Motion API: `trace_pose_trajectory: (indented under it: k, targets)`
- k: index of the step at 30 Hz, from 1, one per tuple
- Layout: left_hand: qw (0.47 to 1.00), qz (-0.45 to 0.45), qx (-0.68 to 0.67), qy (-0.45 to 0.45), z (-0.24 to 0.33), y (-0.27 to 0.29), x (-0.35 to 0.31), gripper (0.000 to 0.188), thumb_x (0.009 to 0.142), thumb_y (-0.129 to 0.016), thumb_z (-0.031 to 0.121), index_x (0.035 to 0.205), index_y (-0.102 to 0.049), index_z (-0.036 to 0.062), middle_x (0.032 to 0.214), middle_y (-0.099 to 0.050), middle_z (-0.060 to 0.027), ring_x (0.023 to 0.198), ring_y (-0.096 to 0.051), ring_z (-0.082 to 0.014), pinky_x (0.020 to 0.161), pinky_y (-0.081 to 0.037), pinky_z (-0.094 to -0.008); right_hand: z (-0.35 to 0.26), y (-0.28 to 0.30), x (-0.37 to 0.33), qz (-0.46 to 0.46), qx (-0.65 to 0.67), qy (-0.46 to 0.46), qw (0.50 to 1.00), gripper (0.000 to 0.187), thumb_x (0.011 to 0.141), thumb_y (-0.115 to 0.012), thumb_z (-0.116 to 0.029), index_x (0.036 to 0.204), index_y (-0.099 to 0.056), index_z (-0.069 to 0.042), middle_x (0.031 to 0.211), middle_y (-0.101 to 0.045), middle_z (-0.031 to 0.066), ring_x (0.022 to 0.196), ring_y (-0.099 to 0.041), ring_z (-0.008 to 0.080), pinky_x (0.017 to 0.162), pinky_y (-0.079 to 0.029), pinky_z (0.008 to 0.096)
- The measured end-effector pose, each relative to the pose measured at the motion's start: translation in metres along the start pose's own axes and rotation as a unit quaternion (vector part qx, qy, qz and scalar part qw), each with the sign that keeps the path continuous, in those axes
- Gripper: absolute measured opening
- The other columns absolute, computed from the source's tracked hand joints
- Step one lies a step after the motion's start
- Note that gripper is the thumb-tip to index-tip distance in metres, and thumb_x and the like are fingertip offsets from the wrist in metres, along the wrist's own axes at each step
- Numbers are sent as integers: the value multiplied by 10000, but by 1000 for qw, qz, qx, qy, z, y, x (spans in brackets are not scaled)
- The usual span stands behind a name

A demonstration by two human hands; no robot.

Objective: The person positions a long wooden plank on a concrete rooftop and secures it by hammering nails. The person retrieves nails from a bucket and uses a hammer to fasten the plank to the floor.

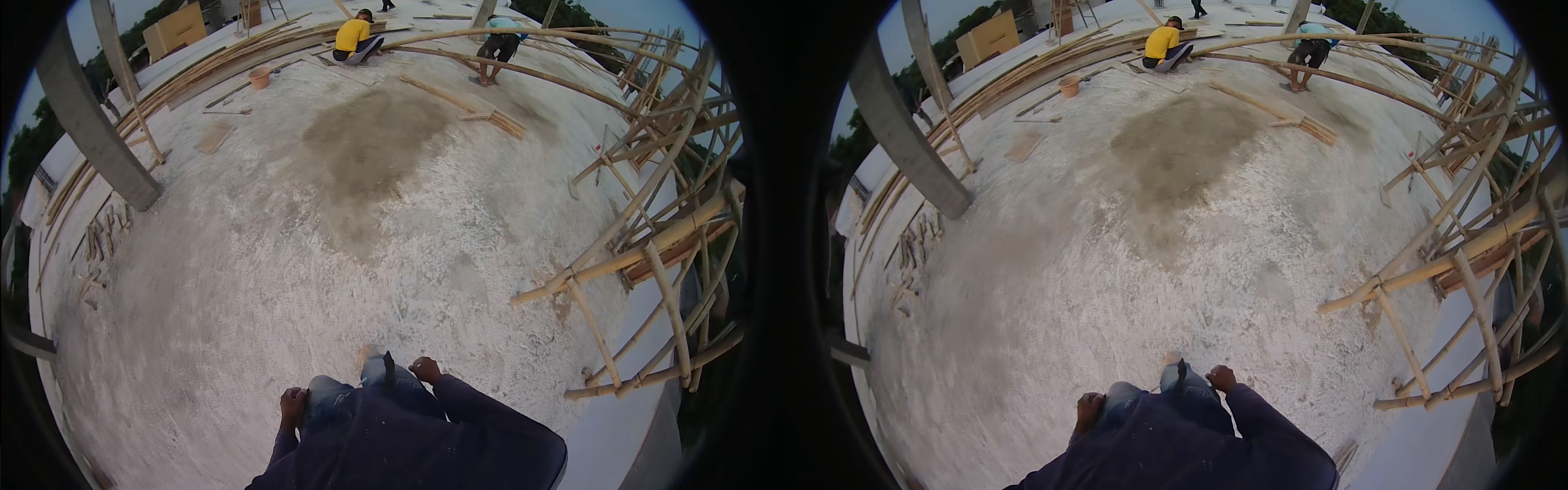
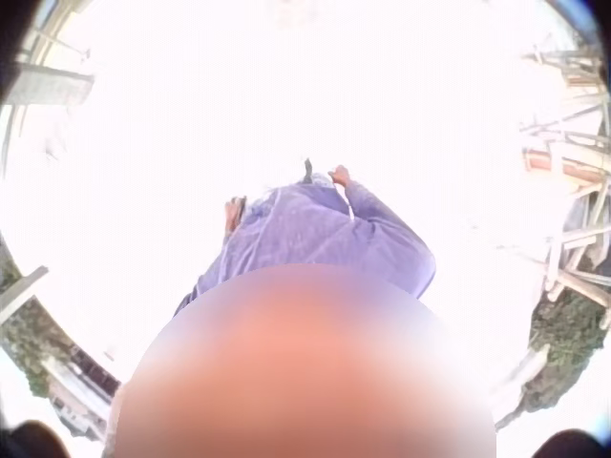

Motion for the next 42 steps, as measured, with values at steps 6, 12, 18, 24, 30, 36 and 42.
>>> trace_pose_trajectory:
  k: [6,12,18,24,30,36,42]
  targets:
    - [991,35,-128,-21,108,33,133,332,905,-736,240,1071,-737,-47,974,-770,-133,871,-716,-219,798,-569,-363,-133,85,178,67,121,21,990,480,888,-725,-411,1112,-734,13,1123,-744,235,1085,-698,407,942,-549,481]
    - [998,31,-49,-14,140,50,262,322,912,-732,249,1039,-753,-45,961,-766,-122,858,-704,-196,787,-563,-361,-209,128,304,134,163,10,978,424,904,-722,-377,1118,-738,-11,1116,-746,217,1071,-700,405,931,-549,485]
    - [990,-90,-89,60,249,143,440,369,914,-744,283,1116,-712,-24,921,-741,-109,787,-703,-182,636,-548,-339,-233,146,344,70,67,-124,988,398,877,-687,-413,922,-784,-30,1007,-765,217,1015,-719,418,919,-564,499]
    - [989,-52,29,-138,379,223,603,317,915,-763,247,1071,-708,-23,920,-745,-117,791,-702,-199,728,-562,-347,-290,147,398,159,218,-166,949,420,880,-697,-432,998,-802,-43,1031,-767,225,1004,-736,403,902,-575,468]
    - [989,-64,-56,-120,482,200,700,317,956,-731,271,1115,-696,-1,937,-729,-78,771,-669,-154,671,-539,-321,-335,160,505,135,201,-154,958,414,918,-694,-432,990,-790,-36,964,-760,236,956,-736,416,856,-570,498]
    - [964,-245,-22,-100,559,110,758,457,953,-734,328,1257,-673,-8,1059,-745,-106,878,-713,-173,729,-556,-323,-338,198,631,82,151,-113,979,402,926,-680,-421,903,-783,-32,933,-749,251,932,-731,439,834,-567,514]
    - [950,-232,146,-149,600,123,866,522,887,-785,362,1203,-698,-45,1083,-763,-230,1027,-750,-321,882,-590,-414,-372,285,793,-21,55,-86,995,397,896,-687,-402,879,-764,-13,971,-739,270,950,-718,453,861,-566,526]
Point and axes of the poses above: each hand's wrist, its own x-axis towards the middle knuckle, its own y-axis out of the back of the hand, z = x × y, the point moved 4 cm from there along x, towards the middle knuckle
